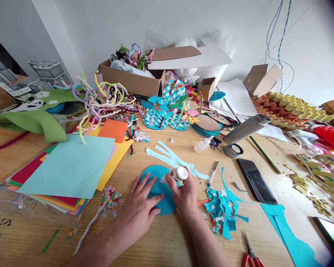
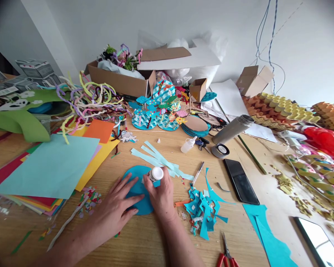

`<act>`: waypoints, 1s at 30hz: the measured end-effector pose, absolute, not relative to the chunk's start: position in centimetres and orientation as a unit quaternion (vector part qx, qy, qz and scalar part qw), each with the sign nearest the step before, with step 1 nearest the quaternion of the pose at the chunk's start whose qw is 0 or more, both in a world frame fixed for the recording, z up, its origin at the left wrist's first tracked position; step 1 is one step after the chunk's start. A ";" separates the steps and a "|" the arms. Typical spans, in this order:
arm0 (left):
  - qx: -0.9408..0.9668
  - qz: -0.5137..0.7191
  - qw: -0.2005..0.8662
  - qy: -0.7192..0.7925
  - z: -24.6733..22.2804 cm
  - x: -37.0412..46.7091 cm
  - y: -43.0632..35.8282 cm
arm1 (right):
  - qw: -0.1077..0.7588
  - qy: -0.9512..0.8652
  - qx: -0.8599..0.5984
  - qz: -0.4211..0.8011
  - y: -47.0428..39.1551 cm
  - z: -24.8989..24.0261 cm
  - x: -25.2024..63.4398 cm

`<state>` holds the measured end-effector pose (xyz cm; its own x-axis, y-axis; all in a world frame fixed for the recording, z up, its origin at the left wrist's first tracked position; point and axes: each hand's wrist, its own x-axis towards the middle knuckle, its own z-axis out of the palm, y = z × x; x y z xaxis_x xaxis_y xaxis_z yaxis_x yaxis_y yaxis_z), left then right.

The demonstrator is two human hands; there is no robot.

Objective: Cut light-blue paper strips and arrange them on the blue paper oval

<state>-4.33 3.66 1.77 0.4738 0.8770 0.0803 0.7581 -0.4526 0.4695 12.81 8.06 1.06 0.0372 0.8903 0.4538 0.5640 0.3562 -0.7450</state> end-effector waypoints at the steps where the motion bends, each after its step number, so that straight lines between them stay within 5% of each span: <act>1: 0.837 0.157 0.189 0.489 1.8 -4.3 3.7 | 0.474 -0.676 -0.538 0.169 8.0 1.1 12.8; 30: 0.837 0.159 0.188 0.488 2.0 -4.3 3.6 | 0.461 -0.691 -0.538 0.143 8.1 0.7 12.9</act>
<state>-4.31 3.63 1.98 0.4732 0.8772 0.0815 0.7577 -0.4524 0.4704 12.88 8.11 0.72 0.0049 0.8754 0.4833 0.6115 0.3798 -0.6942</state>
